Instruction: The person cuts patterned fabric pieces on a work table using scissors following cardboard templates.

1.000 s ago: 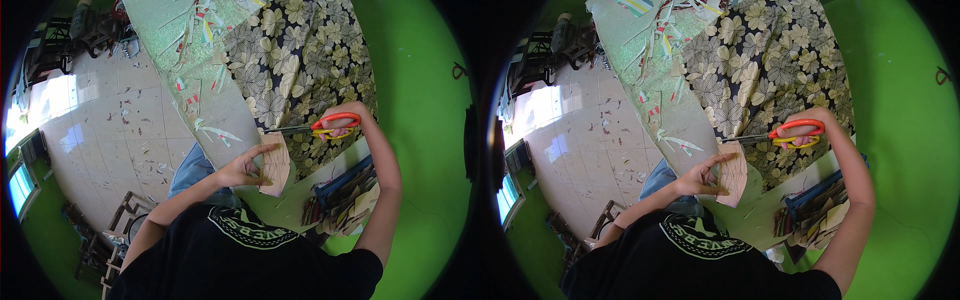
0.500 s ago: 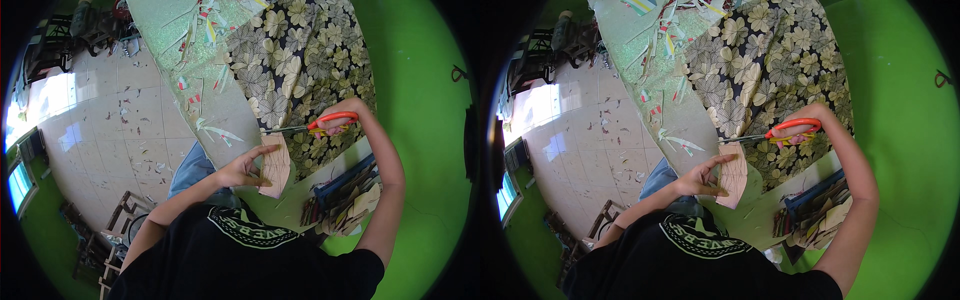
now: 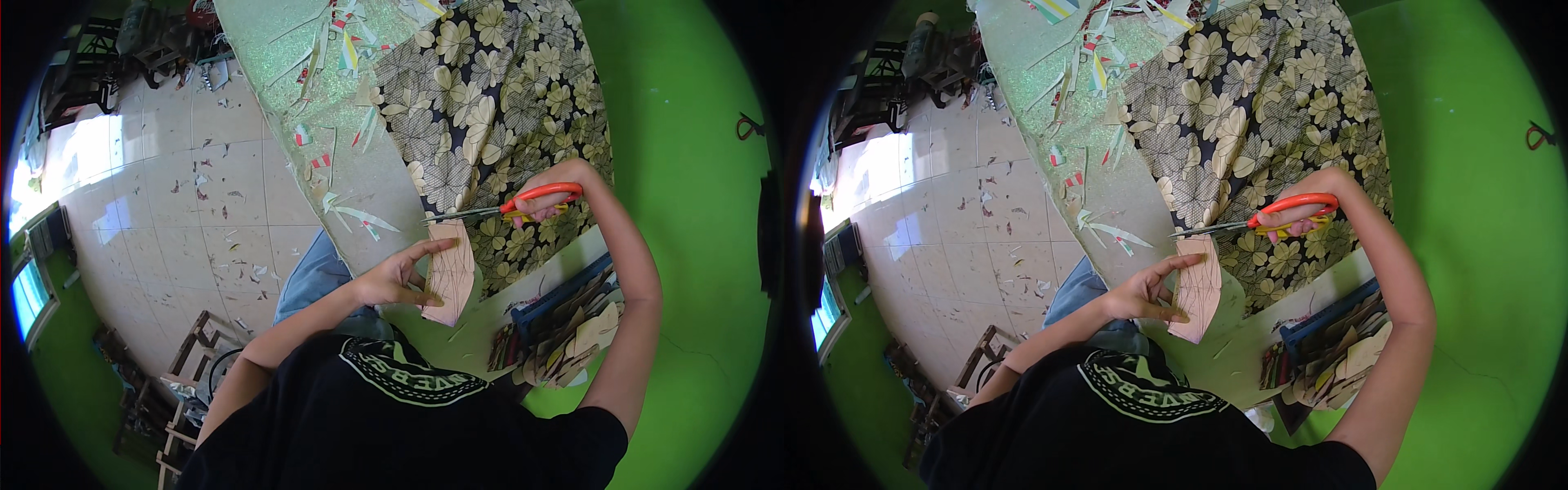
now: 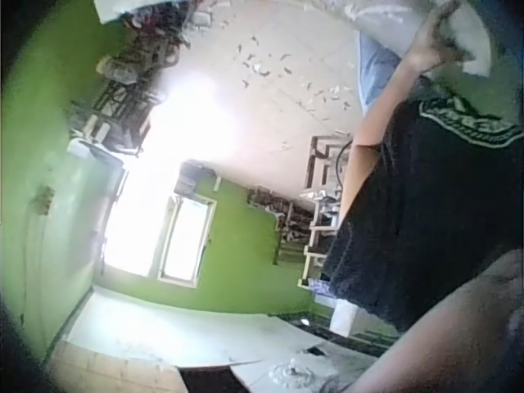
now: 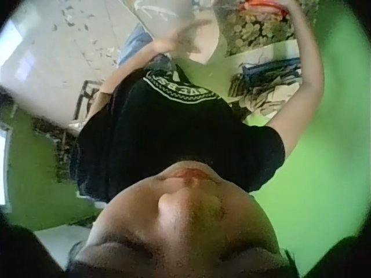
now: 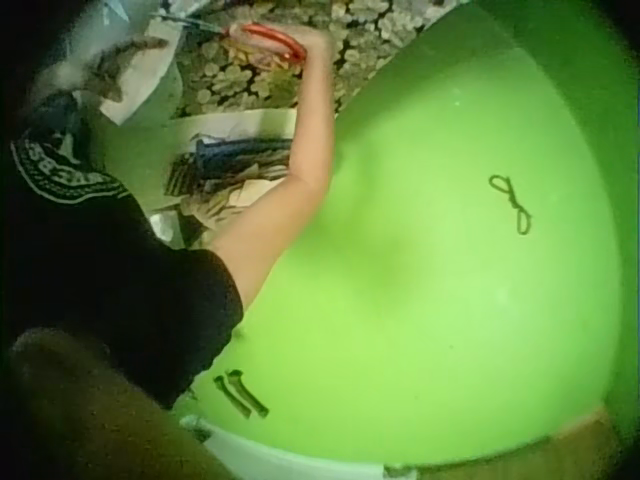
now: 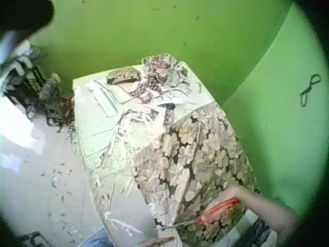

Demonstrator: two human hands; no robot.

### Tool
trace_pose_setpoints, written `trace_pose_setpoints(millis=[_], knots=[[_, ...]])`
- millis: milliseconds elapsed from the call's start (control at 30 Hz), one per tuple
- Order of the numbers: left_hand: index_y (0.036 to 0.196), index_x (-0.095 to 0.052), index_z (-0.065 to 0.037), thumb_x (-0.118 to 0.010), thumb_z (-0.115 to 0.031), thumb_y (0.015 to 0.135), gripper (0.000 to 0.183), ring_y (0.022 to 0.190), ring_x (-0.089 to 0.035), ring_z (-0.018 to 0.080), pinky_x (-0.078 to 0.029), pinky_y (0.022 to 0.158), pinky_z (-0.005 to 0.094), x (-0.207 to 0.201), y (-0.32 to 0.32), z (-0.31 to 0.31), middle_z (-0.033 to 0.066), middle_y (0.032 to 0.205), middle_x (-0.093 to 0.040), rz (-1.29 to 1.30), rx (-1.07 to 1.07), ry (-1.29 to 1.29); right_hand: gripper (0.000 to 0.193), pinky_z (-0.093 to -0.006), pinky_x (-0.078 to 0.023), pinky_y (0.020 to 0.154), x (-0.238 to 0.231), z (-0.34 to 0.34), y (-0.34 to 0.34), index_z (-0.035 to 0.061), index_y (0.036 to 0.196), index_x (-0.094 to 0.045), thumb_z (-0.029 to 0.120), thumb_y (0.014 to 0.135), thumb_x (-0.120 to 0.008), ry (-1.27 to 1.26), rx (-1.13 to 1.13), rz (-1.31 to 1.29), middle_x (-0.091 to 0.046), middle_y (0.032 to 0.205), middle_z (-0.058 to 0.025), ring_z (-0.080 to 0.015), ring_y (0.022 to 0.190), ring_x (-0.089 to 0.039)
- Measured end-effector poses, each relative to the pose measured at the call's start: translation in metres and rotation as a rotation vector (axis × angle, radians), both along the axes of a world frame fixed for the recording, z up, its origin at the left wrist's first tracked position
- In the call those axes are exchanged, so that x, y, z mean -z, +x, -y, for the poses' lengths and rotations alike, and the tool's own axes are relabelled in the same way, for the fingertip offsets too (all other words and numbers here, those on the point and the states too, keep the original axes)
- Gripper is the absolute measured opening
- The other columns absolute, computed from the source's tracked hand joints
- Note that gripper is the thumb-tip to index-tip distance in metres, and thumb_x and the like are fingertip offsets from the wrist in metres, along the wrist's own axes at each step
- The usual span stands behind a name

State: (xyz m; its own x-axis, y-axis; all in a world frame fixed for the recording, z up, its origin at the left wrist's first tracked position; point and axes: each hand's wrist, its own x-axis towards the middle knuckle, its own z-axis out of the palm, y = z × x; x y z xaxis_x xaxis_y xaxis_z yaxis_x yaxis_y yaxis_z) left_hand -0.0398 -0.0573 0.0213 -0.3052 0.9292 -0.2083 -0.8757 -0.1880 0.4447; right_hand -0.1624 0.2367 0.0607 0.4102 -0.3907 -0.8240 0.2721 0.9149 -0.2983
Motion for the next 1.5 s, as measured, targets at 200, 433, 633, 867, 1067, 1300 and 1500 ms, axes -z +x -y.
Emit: trace_pose_setpoints(millis=[200, 433, 633, 867, 1067, 1300, 1500], knots=[[0.133, -0.015, -0.005, -0.055, 0.017, 0.068, 0.079, 0.087, -0.059, 0.0207, -0.05, 0.065, 0.0249, 0.003, 0.001, 0.001, 0.0103, 0.138, -0.011, 0.007, 0.006, 0.017, 0.08, -0.0221, -0.039, 0.049, -0.004, 0.0, -0.005, 0.0039, 0.096, -0.054, 0.075, 0.067, -0.032, 0.008, 0.025, 0.04, -0.041, 0.06, 0.0021, -0.0078, 0.053, -0.042], [0.134, -0.012, -0.004, -0.053, 0.02, 0.066, 0.082, 0.091, -0.056, 0.0193, -0.05, 0.067, 0.0244, 0.002, -0.003, 0.003, 0.0097, 0.137, -0.013, 0.01, 0.019, 0.034, 0.074, -0.0212, -0.036, 0.045, -0.011, 0.002, -0.01, 0.004, 0.094, -0.056, 0.071, 0.07, -0.037, 0.025, 0.044, 0.055, -0.038, 0.055, 0.0038, -0.0065, 0.048, -0.039], [0.133, -0.013, -0.005, -0.053, 0.018, 0.068, 0.079, 0.082, -0.059, 0.0172, -0.05, 0.066, 0.0244, 0.003, -0.002, 0.002, 0.0086, 0.138, -0.012, -0.005, 0.004, 0.016, 0.079, -0.0221, -0.037, 0.049, -0.006, 0.003, -0.002, 0.0033, 0.102, -0.052, 0.073, 0.07, -0.032, -0.034, 0.071, 0.006, -0.04, 0.059, 0.0033, -0.0075, 0.053, -0.04], [0.133, -0.012, -0.004, -0.053, 0.018, 0.068, 0.08, 0.079, -0.059, 0.0145, -0.049, 0.066, 0.0234, 0.006, 0.0, 0.004, 0.0072, 0.139, -0.01, -0.001, 0.034, 0.041, 0.082, -0.0229, -0.039, 0.053, -0.006, -0.005, 0.006, 0.0021, 0.107, -0.048, 0.072, 0.072, -0.024, -0.076, 0.057, -0.002, -0.04, 0.063, 0.001, -0.0087, 0.055, -0.04], [0.133, -0.011, -0.003, -0.052, 0.019, 0.069, 0.08, 0.081, -0.059, 0.0149, -0.05, 0.069, 0.0235, 0.0, -0.004, 0.0, 0.0085, 0.139, -0.011, 0.0, 0.039, 0.029, 0.084, -0.0227, -0.038, 0.052, -0.014, -0.009, 0.008, 0.0, 0.106, -0.048, 0.073, 0.071, -0.024, -0.058, 0.041, -0.027, -0.04, 0.062, 0.0014, -0.0082, 0.055, -0.04], [0.133, -0.011, -0.004, -0.053, 0.019, 0.068, 0.081, 0.083, -0.058, 0.0149, -0.05, 0.069, 0.0235, 0.003, -0.003, 0.0, 0.0092, 0.138, -0.012, 0.017, 0.073, 0.049, 0.079, -0.022, -0.035, 0.045, -0.024, -0.009, 0.004, 0.0005, 0.101, -0.052, 0.071, 0.072, -0.03, 0.022, 0.055, -0.002, -0.037, 0.057, 0.0036, -0.0069, 0.05, -0.037], [0.133, -0.011, -0.004, -0.053, 0.019, 0.068, 0.081, 0.085, -0.058, 0.0156, -0.05, 0.069, 0.0234, 0.002, -0.004, 0.0, 0.0094, 0.138, -0.012, -0.036, 0.074, 0.027, 0.074, -0.0213, -0.036, 0.045, -0.028, -0.008, 0.004, 0.0012, 0.094, -0.055, 0.069, 0.074, -0.034, 0.024, 0.069, -0.046, -0.038, 0.054, 0.0041, -0.0067, 0.048, -0.038]])
